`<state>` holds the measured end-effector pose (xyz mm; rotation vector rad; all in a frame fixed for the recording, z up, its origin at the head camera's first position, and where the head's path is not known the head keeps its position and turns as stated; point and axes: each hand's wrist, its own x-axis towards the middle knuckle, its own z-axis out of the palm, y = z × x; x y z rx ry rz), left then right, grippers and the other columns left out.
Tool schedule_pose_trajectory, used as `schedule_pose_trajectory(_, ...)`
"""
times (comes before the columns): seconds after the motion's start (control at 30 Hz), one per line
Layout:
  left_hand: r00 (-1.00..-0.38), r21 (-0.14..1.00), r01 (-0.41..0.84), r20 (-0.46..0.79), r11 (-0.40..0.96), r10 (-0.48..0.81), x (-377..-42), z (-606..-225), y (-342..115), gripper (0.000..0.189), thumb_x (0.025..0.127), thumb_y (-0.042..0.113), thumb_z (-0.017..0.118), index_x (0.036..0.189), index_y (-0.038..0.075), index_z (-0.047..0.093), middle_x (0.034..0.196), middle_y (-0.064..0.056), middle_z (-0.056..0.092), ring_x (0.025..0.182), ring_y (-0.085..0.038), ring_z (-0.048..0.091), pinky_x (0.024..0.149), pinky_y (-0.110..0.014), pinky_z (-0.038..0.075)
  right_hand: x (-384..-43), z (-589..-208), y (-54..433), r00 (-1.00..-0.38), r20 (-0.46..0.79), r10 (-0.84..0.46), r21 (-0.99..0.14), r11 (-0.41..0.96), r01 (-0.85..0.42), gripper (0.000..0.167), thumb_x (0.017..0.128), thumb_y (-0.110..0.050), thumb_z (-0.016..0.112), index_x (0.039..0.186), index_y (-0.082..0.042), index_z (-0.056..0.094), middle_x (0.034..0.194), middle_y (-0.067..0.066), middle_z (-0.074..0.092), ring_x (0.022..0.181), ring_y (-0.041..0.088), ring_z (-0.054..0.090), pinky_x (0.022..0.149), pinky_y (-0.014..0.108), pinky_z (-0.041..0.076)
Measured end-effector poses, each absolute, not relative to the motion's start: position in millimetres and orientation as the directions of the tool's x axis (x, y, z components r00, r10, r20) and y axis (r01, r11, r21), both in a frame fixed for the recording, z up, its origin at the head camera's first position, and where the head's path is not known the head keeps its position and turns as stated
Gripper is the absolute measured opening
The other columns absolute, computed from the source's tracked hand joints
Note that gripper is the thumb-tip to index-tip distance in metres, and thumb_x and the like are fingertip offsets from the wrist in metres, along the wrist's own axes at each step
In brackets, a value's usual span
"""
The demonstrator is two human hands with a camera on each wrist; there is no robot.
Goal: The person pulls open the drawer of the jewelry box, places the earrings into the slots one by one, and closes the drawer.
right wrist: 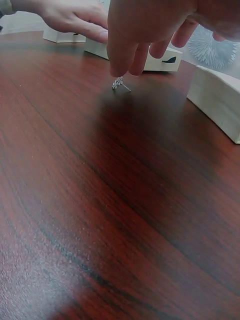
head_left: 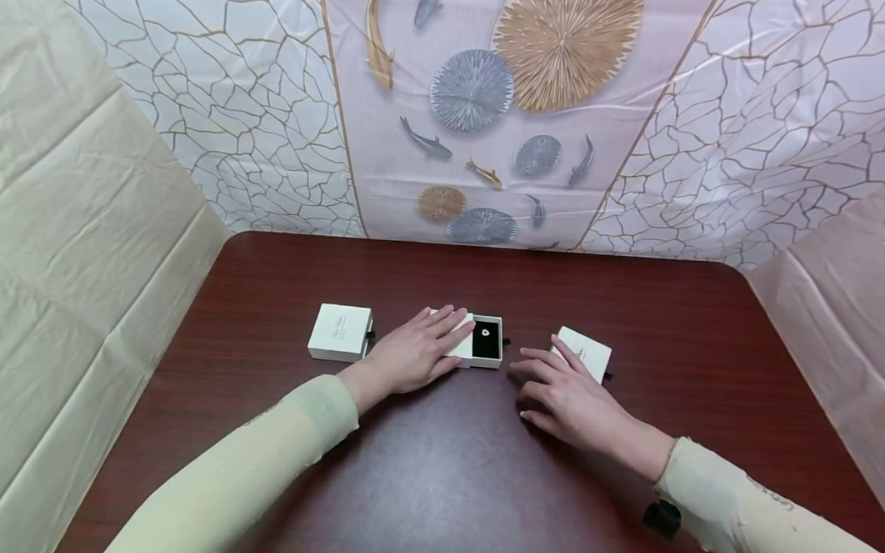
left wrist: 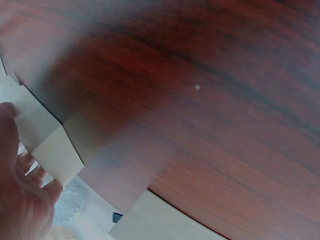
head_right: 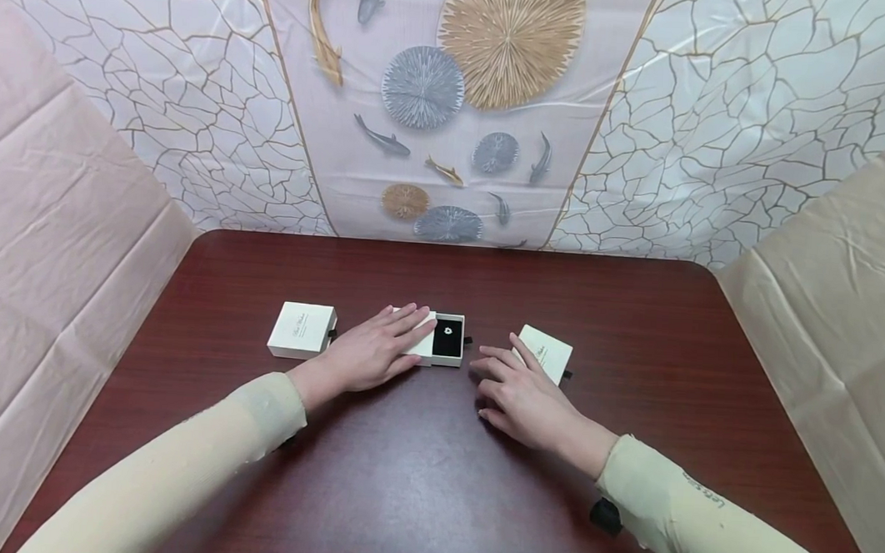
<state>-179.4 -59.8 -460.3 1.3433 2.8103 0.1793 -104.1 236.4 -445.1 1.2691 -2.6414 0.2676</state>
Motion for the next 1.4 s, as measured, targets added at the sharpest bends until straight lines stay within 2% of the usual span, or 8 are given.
schedule_pose_trajectory(0.27,-0.632,0.112,0.773,0.037,0.625,0.774,-180.3,-462.8,-59.9,0.062,0.115,0.04,0.048,0.168,0.011,0.035,0.174,-0.015,0.032,0.161,-0.033,0.028,0.13,-0.05,0.026,-104.2,-451.0,234.8,-0.589,0.267,-0.763,-0.053,0.598,-0.8,0.02,0.079,-0.015,0.093,0.085,-0.016,0.074,0.127,0.011,0.073,0.135,0.038,0.06,0.122,0.068,0.028)
schedule_pose_trajectory(0.87,-0.63,0.103,0.775,0.037,0.624,0.776,-179.8,-462.1,-60.0,0.063,0.114,0.041,0.048,0.168,0.011,0.035,0.173,-0.015,0.032,0.161,-0.032,0.029,0.13,-0.051,0.027,-104.2,-452.7,234.8,-0.578,0.262,-0.773,-0.034,0.592,-0.806,0.025,0.081,-0.01,0.092,0.078,-0.015,0.067,0.124,0.01,0.074,0.134,0.037,0.061,0.123,0.066,0.029)
schedule_pose_trajectory(1.4,-0.634,0.102,0.771,0.032,0.629,0.773,-179.5,-462.1,-60.4,0.063,0.115,0.042,0.047,0.169,0.012,0.034,0.174,-0.014,0.031,0.162,-0.032,0.028,0.13,-0.05,0.026,-106.8,-450.1,231.0,-0.576,0.231,-0.784,-0.053,0.581,-0.812,0.021,0.081,-0.005,0.089,0.078,-0.012,0.069,0.126,0.01,0.074,0.135,0.038,0.06,0.122,0.068,0.029)
